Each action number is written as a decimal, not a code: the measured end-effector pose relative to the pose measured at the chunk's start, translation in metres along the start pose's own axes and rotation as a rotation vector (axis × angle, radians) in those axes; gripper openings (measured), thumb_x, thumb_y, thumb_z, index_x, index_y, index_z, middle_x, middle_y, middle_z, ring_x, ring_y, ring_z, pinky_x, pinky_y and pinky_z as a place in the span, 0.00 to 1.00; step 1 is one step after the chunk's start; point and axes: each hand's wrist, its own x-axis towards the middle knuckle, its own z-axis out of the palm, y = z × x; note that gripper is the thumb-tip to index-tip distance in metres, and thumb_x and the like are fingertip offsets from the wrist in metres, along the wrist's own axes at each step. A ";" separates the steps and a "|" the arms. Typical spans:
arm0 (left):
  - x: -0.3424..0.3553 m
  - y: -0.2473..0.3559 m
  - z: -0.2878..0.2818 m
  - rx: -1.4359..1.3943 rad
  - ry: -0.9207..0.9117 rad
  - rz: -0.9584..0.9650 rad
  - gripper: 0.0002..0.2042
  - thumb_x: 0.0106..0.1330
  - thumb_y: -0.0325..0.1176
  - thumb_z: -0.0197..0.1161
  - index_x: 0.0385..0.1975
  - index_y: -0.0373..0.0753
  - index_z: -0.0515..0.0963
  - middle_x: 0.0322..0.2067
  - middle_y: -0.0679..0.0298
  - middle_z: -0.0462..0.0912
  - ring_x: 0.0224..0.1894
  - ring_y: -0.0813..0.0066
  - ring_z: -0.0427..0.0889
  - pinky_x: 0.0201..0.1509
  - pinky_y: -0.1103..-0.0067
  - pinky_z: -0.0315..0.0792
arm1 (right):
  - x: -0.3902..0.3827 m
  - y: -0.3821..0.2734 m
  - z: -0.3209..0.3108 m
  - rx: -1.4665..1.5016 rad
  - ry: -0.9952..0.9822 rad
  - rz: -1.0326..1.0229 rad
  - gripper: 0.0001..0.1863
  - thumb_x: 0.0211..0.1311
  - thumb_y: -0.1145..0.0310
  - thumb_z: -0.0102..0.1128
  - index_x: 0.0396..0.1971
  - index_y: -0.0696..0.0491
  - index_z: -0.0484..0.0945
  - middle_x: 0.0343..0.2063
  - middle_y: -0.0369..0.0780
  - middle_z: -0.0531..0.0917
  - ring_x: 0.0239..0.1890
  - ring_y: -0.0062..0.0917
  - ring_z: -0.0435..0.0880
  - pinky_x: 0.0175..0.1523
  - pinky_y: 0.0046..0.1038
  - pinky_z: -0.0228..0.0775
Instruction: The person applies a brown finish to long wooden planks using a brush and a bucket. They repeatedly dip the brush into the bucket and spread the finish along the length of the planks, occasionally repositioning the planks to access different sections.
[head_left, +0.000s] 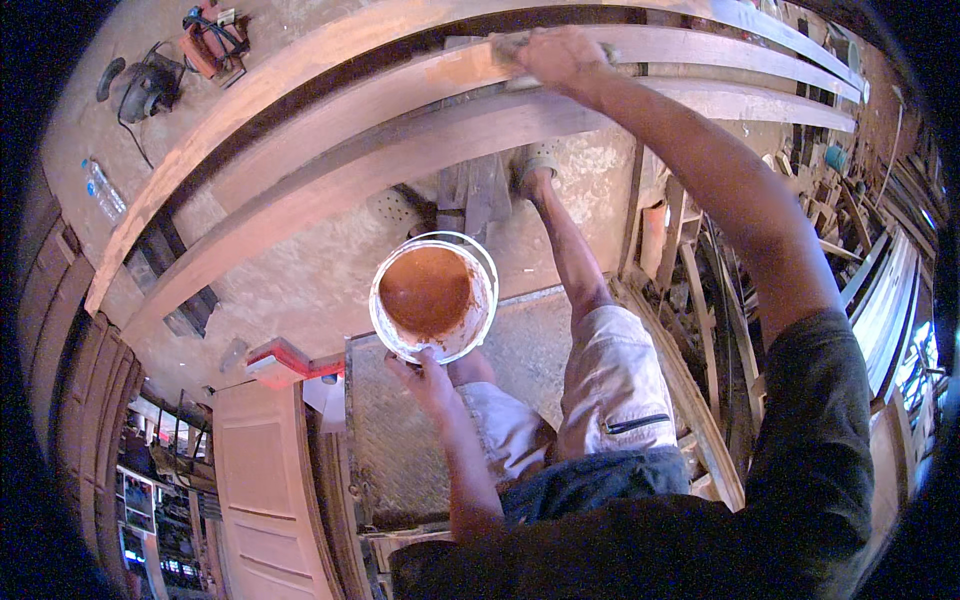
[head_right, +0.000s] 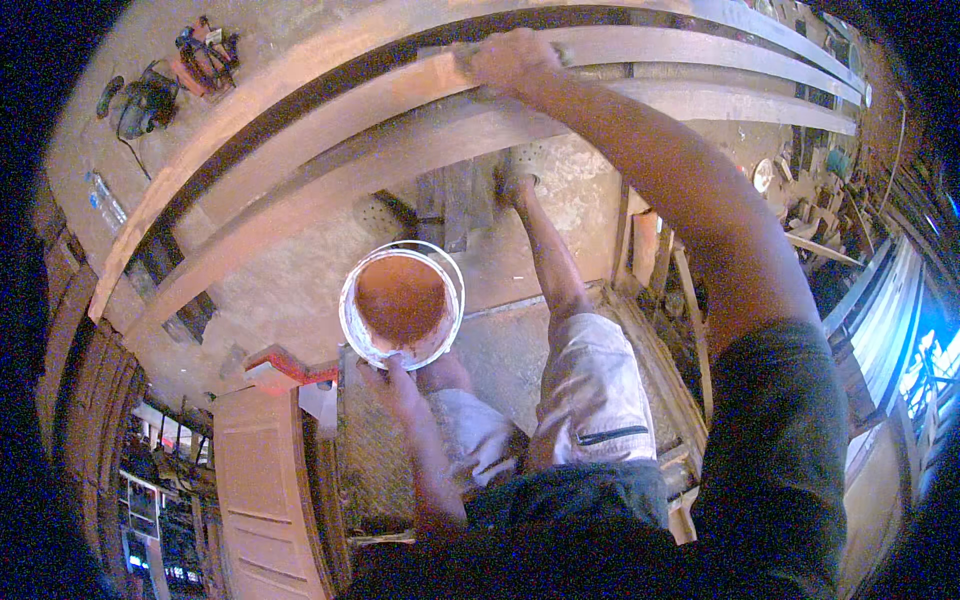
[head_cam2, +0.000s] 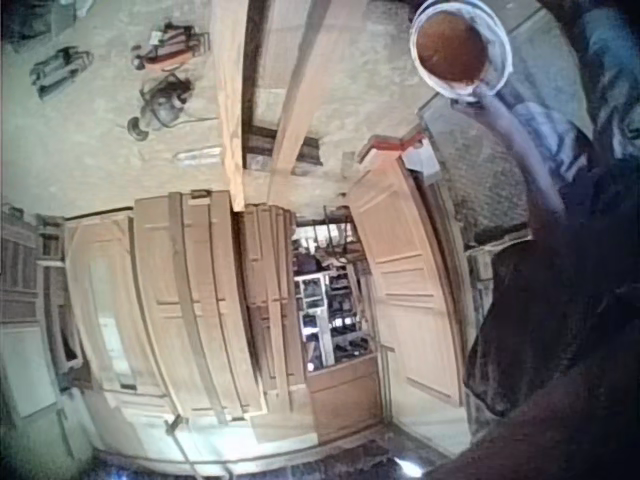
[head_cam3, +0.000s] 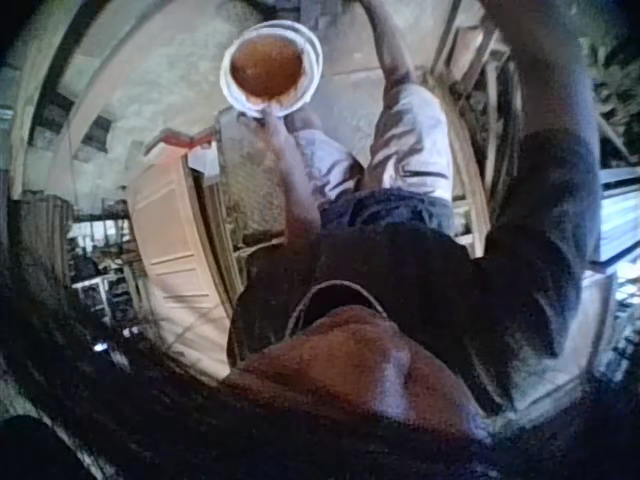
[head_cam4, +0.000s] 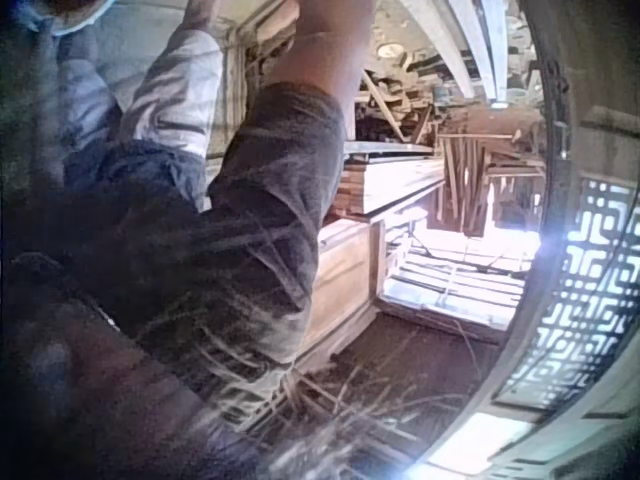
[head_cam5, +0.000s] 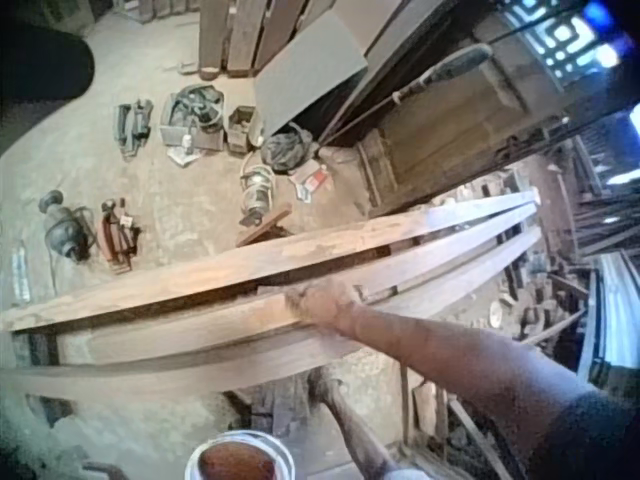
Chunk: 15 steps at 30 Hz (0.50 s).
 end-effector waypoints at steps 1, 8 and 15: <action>-0.001 -0.003 -0.001 0.066 0.004 0.016 0.22 0.60 0.22 0.53 0.55 0.35 0.59 0.49 0.54 0.69 0.51 0.65 0.70 0.55 0.72 0.67 | -0.004 0.007 -0.002 0.042 0.027 0.059 0.13 0.63 0.63 0.48 0.35 0.48 0.84 0.33 0.45 0.85 0.36 0.37 0.86 0.37 0.37 0.80; 0.017 -0.002 -0.009 0.097 -0.137 0.030 0.22 0.59 0.22 0.52 0.54 0.34 0.59 0.49 0.53 0.69 0.51 0.65 0.70 0.57 0.72 0.64 | -0.074 0.084 0.028 0.033 -0.358 0.276 0.19 0.66 0.61 0.46 0.56 0.29 0.70 0.31 0.46 0.84 0.35 0.40 0.85 0.37 0.43 0.78; 0.017 0.009 -0.001 0.205 -0.187 0.077 0.24 0.57 0.20 0.53 0.55 0.35 0.59 0.50 0.54 0.69 0.53 0.64 0.69 0.61 0.72 0.61 | -0.068 -0.017 0.035 0.508 0.012 0.216 0.26 0.68 0.55 0.43 0.66 0.30 0.55 0.43 0.48 0.80 0.40 0.47 0.82 0.43 0.46 0.76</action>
